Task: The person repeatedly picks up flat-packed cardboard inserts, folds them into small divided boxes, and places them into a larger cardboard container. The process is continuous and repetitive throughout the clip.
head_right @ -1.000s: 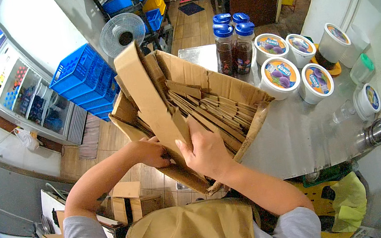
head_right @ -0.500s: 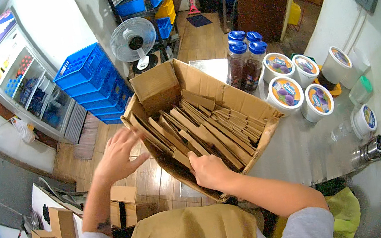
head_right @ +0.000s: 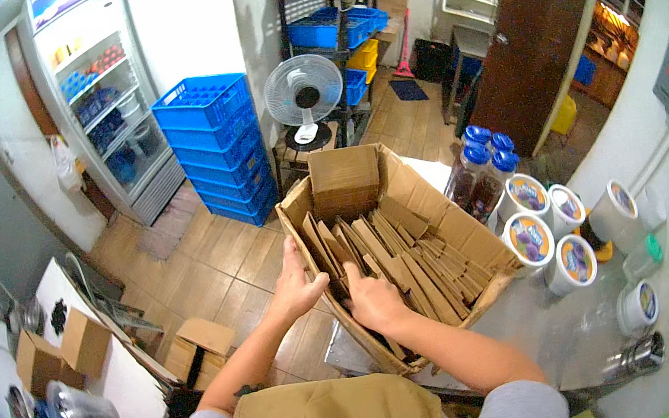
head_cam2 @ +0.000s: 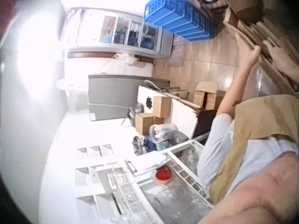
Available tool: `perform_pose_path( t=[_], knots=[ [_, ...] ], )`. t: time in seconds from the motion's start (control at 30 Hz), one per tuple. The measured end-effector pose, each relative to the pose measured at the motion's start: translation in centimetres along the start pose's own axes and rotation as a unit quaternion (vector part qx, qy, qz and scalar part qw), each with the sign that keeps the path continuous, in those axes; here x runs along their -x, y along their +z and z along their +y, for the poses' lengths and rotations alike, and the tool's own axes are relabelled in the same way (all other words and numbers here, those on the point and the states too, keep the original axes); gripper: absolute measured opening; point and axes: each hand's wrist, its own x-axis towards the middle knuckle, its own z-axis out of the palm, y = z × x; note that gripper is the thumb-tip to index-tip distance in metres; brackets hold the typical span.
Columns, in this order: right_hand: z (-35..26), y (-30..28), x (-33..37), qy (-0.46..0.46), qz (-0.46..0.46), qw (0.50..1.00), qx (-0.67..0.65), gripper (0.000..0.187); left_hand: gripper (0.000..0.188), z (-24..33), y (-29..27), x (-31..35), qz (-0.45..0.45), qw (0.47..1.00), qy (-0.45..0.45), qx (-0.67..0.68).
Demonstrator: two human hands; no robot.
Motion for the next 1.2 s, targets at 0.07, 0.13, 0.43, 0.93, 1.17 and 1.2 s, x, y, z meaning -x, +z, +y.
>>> perform_pose_path(
  t=[0.07, 0.13, 0.43, 0.93, 1.17, 1.2],
  knots=[
    [-0.1, 0.8, -1.8, -0.004, 0.033, 0.999, -0.005, 0.053, 0.104, 0.3, 0.6, 0.1, -0.027, 0.997, -0.023, -0.066],
    [1.0, 2.4, -3.8, 0.007, 0.015, 1.000, -0.005, 0.044, 0.102, 0.2, 1.4, 0.0, -0.022, 0.997, -0.046, -0.061],
    [0.9, 0.5, -4.6, -0.099, -0.069, 0.992, 0.023, 0.023, 0.091, 0.0, 2.9, 1.2, 0.003, 0.998, -0.044, -0.050],
    [2.3, 3.5, -7.6, -0.068, -0.207, 0.944, 0.248, 0.037, 0.087, -0.9, 3.8, 1.9, 0.028, 0.996, -0.049, 0.067],
    [4.7, -3.0, -9.0, -0.046, -0.370, 0.910, -0.181, 0.059, 0.089, -12.3, -5.4, 10.5, 0.097, 0.992, -0.069, 0.040],
    [5.7, -4.1, -8.8, -0.073, -0.280, 0.950, -0.120, 0.054, 0.078, -15.3, -8.4, 12.0, 0.122, 0.986, -0.109, 0.024]
  ],
)
